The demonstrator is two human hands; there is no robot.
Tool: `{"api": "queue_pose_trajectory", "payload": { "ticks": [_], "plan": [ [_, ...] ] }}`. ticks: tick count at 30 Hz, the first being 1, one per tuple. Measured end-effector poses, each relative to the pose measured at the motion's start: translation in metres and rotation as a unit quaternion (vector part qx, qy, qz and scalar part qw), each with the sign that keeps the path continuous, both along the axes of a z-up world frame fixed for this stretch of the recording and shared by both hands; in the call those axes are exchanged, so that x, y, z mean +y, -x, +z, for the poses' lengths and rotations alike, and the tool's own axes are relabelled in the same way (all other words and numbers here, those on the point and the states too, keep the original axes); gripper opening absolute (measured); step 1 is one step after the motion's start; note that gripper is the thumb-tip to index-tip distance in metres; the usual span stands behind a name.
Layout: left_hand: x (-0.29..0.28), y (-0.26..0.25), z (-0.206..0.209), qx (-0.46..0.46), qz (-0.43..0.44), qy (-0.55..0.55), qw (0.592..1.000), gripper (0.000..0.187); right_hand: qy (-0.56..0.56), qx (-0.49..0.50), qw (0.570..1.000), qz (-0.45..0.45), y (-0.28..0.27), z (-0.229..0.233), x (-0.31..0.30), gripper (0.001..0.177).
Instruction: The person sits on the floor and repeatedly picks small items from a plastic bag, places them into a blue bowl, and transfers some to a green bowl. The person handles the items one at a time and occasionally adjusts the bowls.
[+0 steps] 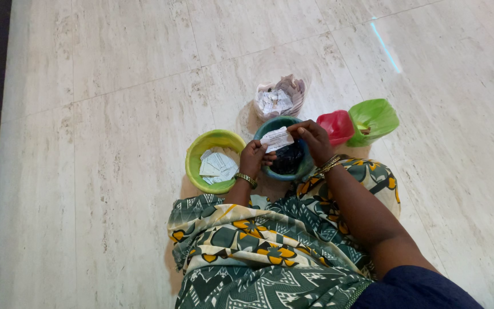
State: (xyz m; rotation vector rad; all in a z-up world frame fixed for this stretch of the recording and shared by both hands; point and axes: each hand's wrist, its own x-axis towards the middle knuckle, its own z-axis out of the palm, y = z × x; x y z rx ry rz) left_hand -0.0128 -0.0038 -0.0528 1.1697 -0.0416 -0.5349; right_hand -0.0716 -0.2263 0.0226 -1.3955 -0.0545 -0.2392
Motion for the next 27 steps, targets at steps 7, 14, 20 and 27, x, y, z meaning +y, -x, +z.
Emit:
{"api": "queue_pose_trajectory", "payload": {
  "ticks": [7, 14, 20, 27],
  "plan": [
    [0.003, -0.006, -0.004, -0.008, 0.031, 0.013, 0.999, 0.016, -0.048, 0.053, 0.997, 0.004, -0.005, -0.005, -0.004, 0.027],
    [0.001, 0.002, 0.002, -0.006, -0.007, 0.0, 1.0, 0.014, -0.018, 0.127, 0.99, 0.055, -0.011, -0.031, 0.002, 0.028],
    [0.0, 0.002, 0.004, -0.012, -0.015, 0.004, 1.0, 0.016, -0.02, 0.096, 0.995, 0.028, -0.014, -0.043, 0.002, 0.012],
    [0.0, 0.004, 0.009, -0.02, -0.01, -0.006, 1.0, 0.015, -0.008, 0.089, 0.996, 0.023, -0.014, -0.037, 0.004, 0.013]
  ]
}}
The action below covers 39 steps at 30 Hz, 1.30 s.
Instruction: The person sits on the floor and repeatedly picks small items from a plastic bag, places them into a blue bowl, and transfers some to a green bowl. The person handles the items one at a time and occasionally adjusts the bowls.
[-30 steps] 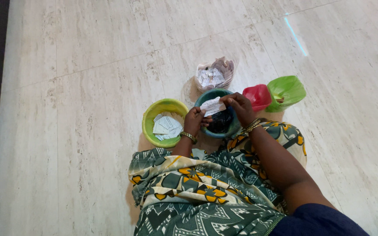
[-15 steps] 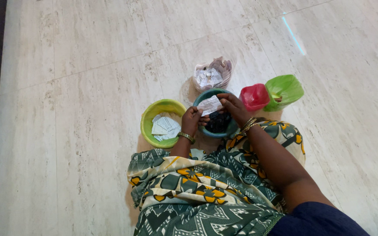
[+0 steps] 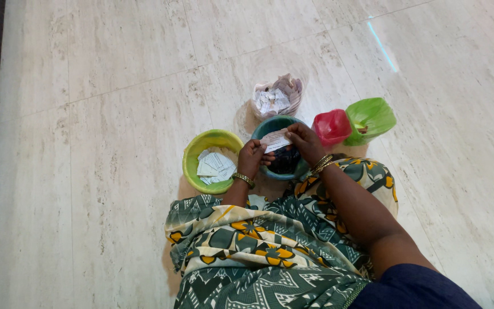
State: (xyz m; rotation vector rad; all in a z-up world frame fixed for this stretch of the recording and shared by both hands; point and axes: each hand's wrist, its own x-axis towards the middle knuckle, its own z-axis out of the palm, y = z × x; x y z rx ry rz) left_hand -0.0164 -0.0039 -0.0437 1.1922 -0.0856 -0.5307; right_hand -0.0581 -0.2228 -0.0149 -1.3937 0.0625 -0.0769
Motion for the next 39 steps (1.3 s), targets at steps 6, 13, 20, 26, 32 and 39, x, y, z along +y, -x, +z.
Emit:
{"api": "queue_pose_trajectory", "payload": {
  "ticks": [6, 13, 20, 26, 32, 39],
  "plan": [
    [0.0, 0.001, 0.011, 0.0, 0.011, -0.008, 1.0, 0.017, 0.013, -0.004, 1.0, -0.002, 0.001, 0.005, 0.002, 0.012],
    [0.001, 0.003, 0.015, 0.002, 0.019, -0.013, 1.0, 0.017, 0.025, -0.016, 1.0, 0.002, 0.0, 0.003, 0.001, 0.011],
    [0.001, 0.002, 0.016, 0.005, 0.017, -0.02, 1.0, 0.017, 0.034, -0.011, 0.999, 0.003, 0.0, 0.001, 0.0, 0.014],
    [0.002, 0.005, 0.015, 0.024, 0.013, -0.009, 1.0, 0.02, 0.043, 0.005, 0.999, 0.016, 0.0, -0.005, -0.003, 0.015],
    [0.003, 0.0, 0.009, -0.016, 0.005, -0.013, 1.0, 0.022, 0.051, 0.01, 0.996, 0.067, -0.001, -0.003, -0.001, 0.015],
    [0.024, -0.011, 0.032, -0.173, 0.062, -0.172, 0.968, 0.013, 0.071, -0.011, 0.997, 0.039, -0.004, -0.005, -0.007, 0.013]
  ]
}}
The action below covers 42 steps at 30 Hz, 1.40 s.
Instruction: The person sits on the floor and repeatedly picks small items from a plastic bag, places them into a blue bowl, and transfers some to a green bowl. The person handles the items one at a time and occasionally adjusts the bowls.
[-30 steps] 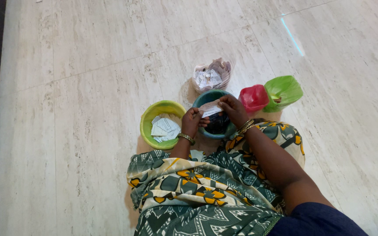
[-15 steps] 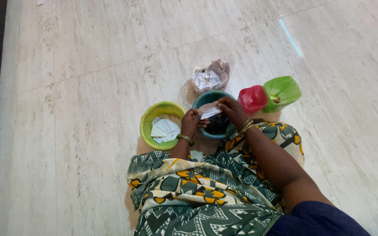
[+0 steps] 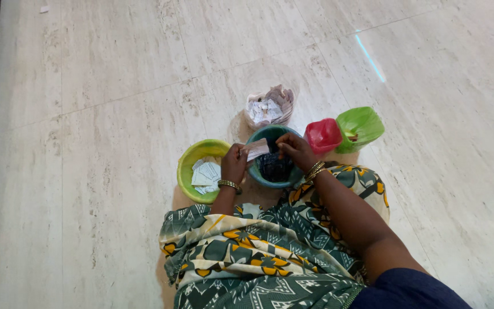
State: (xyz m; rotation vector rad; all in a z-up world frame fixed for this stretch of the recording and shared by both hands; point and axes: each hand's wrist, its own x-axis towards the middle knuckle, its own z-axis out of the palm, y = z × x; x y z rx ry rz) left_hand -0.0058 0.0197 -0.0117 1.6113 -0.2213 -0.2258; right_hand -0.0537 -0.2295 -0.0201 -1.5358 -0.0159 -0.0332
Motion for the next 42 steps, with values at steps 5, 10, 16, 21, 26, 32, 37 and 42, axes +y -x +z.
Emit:
{"api": "queue_pose_trajectory", "payload": {
  "ticks": [5, 10, 16, 21, 26, 32, 37, 42],
  "plan": [
    [0.057, -0.014, 0.038, -0.132, 0.091, -0.388, 0.908, 0.018, -0.039, 0.039, 0.998, -0.018, 0.0, -0.015, -0.004, 0.014],
    [0.098, -0.011, 0.054, -0.023, 0.107, -0.512, 0.852, 0.021, -0.049, 0.022, 0.998, -0.025, -0.001, -0.02, -0.006, 0.015],
    [0.102, -0.01, 0.056, -0.019, 0.104, -0.504, 0.857, 0.029, -0.045, 0.008, 0.998, -0.043, 0.0, 0.0, -0.009, 0.015],
    [0.081, -0.001, 0.067, -0.155, 0.101, -0.28, 0.942, 0.019, 0.124, -0.043, 0.989, -0.067, -0.01, 0.05, -0.019, 0.018],
    [0.032, 0.013, 0.071, -0.12, 0.001, -0.144, 0.982, 0.016, 0.177, -0.093, 0.977, -0.076, -0.071, 0.104, -0.032, 0.018],
    [0.002, 0.009, 0.059, -0.115, -0.037, -0.157, 0.98, 0.015, 0.434, -0.023, 0.901, 0.0, -0.171, 0.092, -0.043, 0.019],
    [-0.005, 0.008, 0.046, -0.074, -0.071, -0.099, 0.99, 0.016, 0.637, 0.035, 0.739, 0.215, -0.23, 0.056, -0.02, 0.022],
    [-0.007, 0.007, 0.044, -0.07, -0.072, -0.118, 0.988, 0.017, 0.749, 0.129, 0.573, 0.306, -0.252, 0.053, 0.005, 0.03]
  ]
}}
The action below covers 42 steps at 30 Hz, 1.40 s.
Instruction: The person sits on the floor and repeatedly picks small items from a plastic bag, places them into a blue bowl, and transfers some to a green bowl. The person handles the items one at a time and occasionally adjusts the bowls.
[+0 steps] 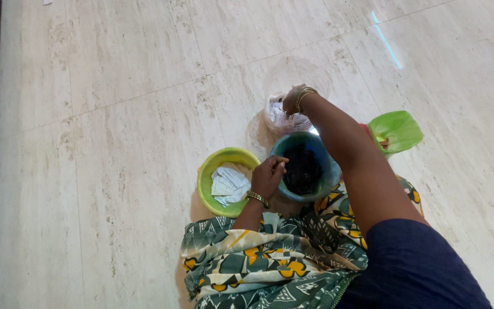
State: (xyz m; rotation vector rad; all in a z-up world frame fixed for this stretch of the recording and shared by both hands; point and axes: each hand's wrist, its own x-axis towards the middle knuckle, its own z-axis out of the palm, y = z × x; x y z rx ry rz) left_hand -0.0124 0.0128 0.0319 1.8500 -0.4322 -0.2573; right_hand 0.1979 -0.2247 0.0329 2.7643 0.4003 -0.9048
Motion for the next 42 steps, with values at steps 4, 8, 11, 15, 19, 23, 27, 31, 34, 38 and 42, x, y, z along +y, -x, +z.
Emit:
{"api": "queue_pose_trajectory", "payload": {
  "ticks": [4, 8, 11, 15, 19, 23, 27, 31, 34, 38, 42],
  "plan": [
    [0.0, -0.001, 0.004, 0.016, 0.001, 0.022, 1.0, 0.017, -0.013, 0.031, 0.999, -0.008, -0.005, 0.006, 0.007, 0.028],
    [0.0, -0.002, 0.008, 0.02, 0.0, 0.02, 1.0, 0.017, -0.037, 0.047, 0.998, -0.016, -0.004, 0.002, 0.003, 0.026],
    [0.001, -0.003, 0.01, 0.025, 0.0, 0.021, 0.999, 0.017, -0.072, 0.043, 0.996, -0.027, -0.005, -0.003, -0.003, 0.025],
    [0.001, -0.002, 0.01, 0.019, 0.0, 0.035, 0.999, 0.017, -0.163, 0.006, 0.985, -0.049, 0.0, -0.001, -0.015, 0.024],
    [0.002, -0.003, 0.009, 0.016, 0.004, 0.034, 0.999, 0.017, -0.292, -0.063, 0.95, -0.097, 0.009, 0.014, -0.032, 0.023],
    [0.003, -0.003, 0.005, 0.009, 0.011, 0.036, 0.999, 0.017, -0.417, -0.142, 0.88, -0.175, 0.039, 0.041, -0.055, 0.023],
    [0.002, -0.004, -0.008, 0.019, 0.012, 0.05, 0.998, 0.018, -0.64, -0.161, 0.71, -0.246, 0.096, 0.052, -0.061, 0.025],
    [-0.003, -0.003, -0.03, 0.158, -0.039, 0.205, 0.965, 0.027, -0.793, -0.073, 0.52, -0.31, 0.173, 0.04, -0.053, 0.02],
    [-0.008, -0.004, -0.046, 0.289, -0.095, 0.256, 0.917, 0.04, -0.791, -0.045, 0.515, -0.327, 0.219, 0.016, -0.041, 0.021],
    [-0.017, 0.006, -0.056, 0.312, -0.102, 0.251, 0.911, 0.046, -0.715, -0.117, 0.635, -0.269, 0.255, -0.011, -0.032, 0.024],
    [-0.023, 0.016, -0.064, 0.306, -0.057, 0.233, 0.921, 0.035, -0.702, -0.085, 0.653, -0.27, 0.266, -0.03, -0.017, 0.021]
  ]
}}
